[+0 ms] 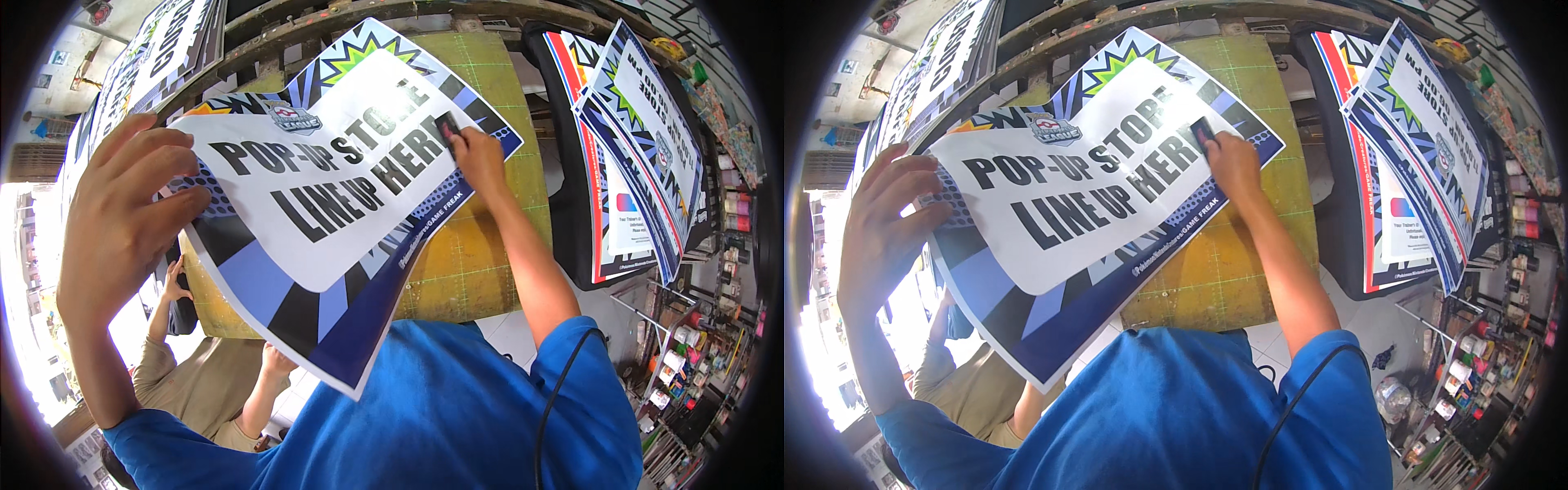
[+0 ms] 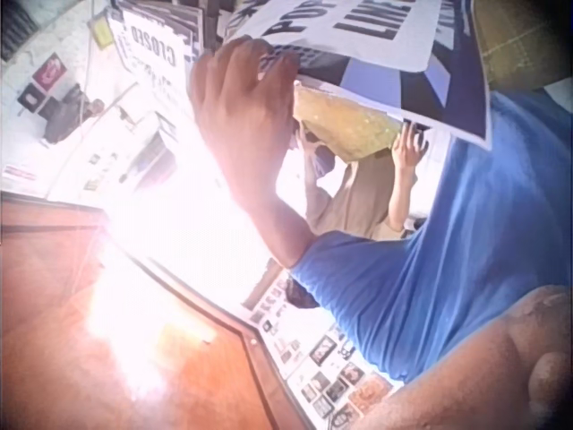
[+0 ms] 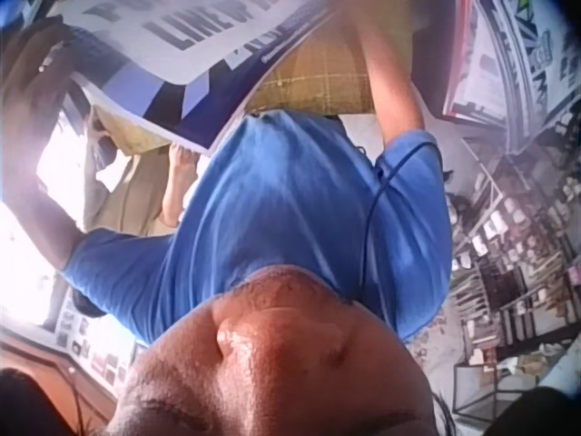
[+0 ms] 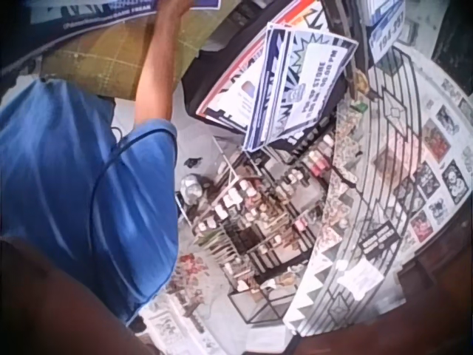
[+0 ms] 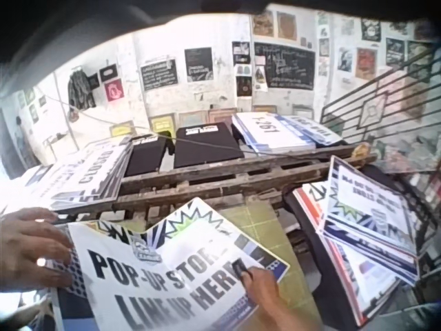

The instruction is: The person applies a large printed sign to a flat surface using a spray bottle and a squeegee. They smooth the surface, peel off a protective backing layer, and continue to press the sign down to ensure adhesion.

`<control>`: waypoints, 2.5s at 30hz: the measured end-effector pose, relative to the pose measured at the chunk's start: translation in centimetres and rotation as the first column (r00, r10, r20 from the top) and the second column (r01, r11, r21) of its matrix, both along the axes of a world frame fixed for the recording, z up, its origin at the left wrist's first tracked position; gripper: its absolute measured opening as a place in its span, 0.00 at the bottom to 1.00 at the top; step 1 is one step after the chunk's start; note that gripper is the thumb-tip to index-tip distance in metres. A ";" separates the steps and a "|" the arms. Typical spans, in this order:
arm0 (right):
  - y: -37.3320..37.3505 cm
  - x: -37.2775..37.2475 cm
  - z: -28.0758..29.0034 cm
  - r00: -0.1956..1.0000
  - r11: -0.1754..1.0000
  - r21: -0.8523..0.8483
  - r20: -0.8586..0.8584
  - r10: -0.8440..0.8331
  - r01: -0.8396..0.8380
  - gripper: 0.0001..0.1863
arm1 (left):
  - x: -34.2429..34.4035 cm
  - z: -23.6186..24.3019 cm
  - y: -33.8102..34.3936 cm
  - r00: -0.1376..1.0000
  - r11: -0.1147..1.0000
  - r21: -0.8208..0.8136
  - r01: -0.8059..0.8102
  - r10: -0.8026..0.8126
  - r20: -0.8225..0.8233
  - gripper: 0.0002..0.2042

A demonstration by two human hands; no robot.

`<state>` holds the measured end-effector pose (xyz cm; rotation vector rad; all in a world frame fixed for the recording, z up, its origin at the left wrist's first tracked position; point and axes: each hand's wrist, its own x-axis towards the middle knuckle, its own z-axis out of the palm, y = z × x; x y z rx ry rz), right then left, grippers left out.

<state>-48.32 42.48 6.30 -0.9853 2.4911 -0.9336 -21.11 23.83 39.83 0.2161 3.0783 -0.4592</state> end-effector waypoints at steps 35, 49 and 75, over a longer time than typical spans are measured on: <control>-7.8 2.5 -1.2 0.987 0.989 -0.004 -0.069 0.145 -0.145 0.17 | -0.8 -0.6 0.6 0.999 0.999 0.035 0.036 -0.037 0.027 0.06; -9.8 6.1 -1.4 0.971 0.970 -0.036 -0.031 0.238 -0.239 0.15 | -1.3 -0.3 1.5 0.994 0.996 0.003 -0.085 0.085 0.076 0.09; -16.0 1.4 -0.1 0.986 0.987 -0.046 -0.072 0.153 -0.156 0.18 | -0.9 -0.6 2.2 0.916 0.916 0.103 -0.388 0.370 0.158 0.09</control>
